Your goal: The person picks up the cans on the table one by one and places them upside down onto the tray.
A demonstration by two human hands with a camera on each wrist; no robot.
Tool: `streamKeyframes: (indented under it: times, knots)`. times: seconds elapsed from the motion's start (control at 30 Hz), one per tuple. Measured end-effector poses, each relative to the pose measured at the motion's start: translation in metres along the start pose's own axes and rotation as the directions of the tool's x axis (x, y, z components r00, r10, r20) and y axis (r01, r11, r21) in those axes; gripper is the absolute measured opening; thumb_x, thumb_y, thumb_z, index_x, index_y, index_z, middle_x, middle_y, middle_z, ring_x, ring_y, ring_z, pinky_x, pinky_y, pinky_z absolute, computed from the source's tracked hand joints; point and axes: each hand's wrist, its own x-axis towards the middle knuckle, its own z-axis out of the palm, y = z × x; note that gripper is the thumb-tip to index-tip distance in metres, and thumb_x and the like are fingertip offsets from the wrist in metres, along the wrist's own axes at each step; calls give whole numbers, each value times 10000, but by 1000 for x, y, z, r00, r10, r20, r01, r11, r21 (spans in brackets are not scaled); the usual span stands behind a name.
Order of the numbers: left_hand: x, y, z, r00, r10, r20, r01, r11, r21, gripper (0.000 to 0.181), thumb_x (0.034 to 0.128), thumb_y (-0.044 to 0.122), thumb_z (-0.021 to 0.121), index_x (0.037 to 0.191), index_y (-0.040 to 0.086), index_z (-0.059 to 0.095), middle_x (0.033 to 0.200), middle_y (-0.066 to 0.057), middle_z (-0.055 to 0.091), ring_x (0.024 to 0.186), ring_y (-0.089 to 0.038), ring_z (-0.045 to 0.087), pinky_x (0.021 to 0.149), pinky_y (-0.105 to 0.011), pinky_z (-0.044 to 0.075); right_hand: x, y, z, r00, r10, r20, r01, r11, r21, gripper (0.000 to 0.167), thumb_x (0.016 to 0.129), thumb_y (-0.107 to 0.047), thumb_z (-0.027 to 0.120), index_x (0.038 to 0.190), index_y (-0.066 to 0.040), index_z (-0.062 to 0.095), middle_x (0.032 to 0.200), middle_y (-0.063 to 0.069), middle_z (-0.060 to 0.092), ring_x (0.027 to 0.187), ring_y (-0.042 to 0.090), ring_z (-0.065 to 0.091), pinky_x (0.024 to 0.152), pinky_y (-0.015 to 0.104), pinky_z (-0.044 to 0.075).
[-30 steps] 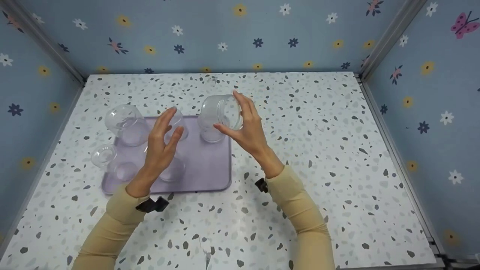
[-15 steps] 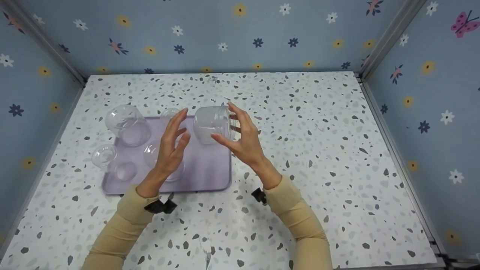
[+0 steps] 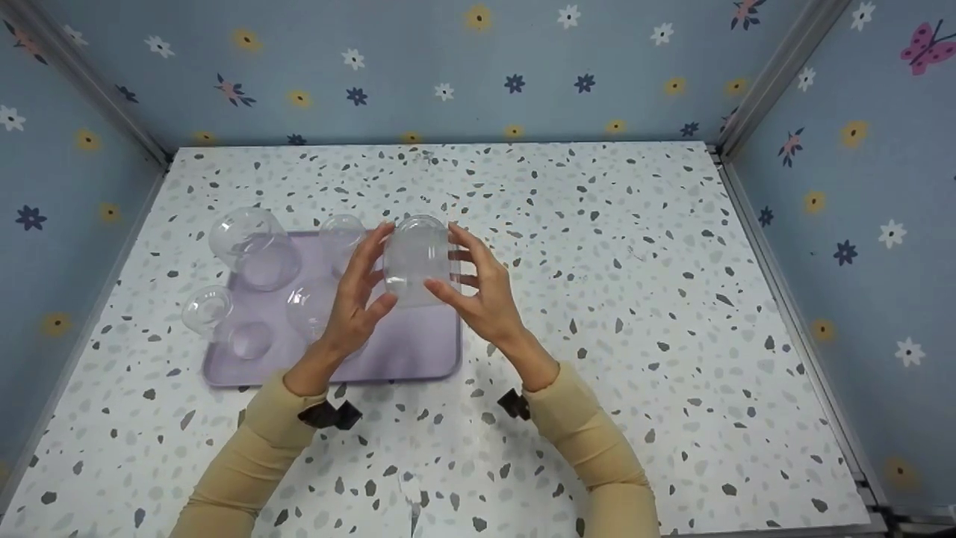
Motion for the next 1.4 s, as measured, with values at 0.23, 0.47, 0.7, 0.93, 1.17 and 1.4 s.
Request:
streamKeyframes:
  times: [0.23, 0.47, 0.7, 0.93, 1.17, 1.4]
  knots:
    - [-2, -2, 3, 999, 44, 15, -43, 997, -66, 750, 707, 58, 659, 1280, -179, 235, 1301, -335, 258, 1157, -449, 319, 861, -429, 425, -5, 6, 1, 1000, 8, 20, -9, 999, 38, 697, 841, -322, 596, 1252, 170, 323, 1154, 305, 442, 995, 220, 522, 723, 305, 497]
    - [-5, -5, 5, 996, 85, 0, -85, 993, -83, 740, 638, -68, 688, 1240, -200, 279, 1246, -355, 293, 1129, -463, 322, 828, -463, 437, -12, 31, -2, 1000, 9, 30, -12, 995, 103, 713, 832, -351, 599, 1292, 118, 322, 1195, 243, 448, 1006, 251, 511, 721, 352, 497]
    - [-8, -6, 7, 995, 96, -12, -97, 993, -64, 713, 634, -99, 706, 1221, -203, 314, 1243, -355, 307, 1131, -439, 337, 804, -455, 452, -15, 36, -3, 999, 26, 32, -30, 992, 123, 671, 842, -371, 577, 1318, 41, 344, 1204, 174, 463, 1027, 282, 496, 743, 365, 483]
    - [-12, -19, 8, 997, 74, -32, -76, 996, -46, 711, 647, -56, 728, 1240, -149, 349, 1268, -282, 333, 1150, -365, 361, 799, -421, 463, -16, 36, -4, 994, 70, 79, -81, 986, 146, 717, 842, -399, 565, 1338, 46, 302, 1260, 178, 416, 1069, 282, 470, 791, 364, 462]
    - [-18, -37, 9, 998, 50, -49, -49, 999, 17, 731, 684, 97, 747, 1298, -36, 373, 1319, -135, 352, 1173, -249, 362, 807, -363, 461, -14, 37, -5, 990, 91, 104, -108, 979, 172, 718, 840, -400, 565, 1364, 5, 289, 1360, 159, 330, 1121, 321, 439, 828, 386, 449]
    - [-21, -38, 9, 999, 2, -39, 4, 988, 153, 736, 702, 227, 745, 1313, 31, 384, 1315, -91, 360, 1177, -192, 362, 790, -343, 453, -15, 44, -11, 995, 75, 73, -84, 988, 129, 669, 863, -392, 533, 1346, 19, 321, 1306, 212, 384, 1135, 324, 426, 897, 417, 396]
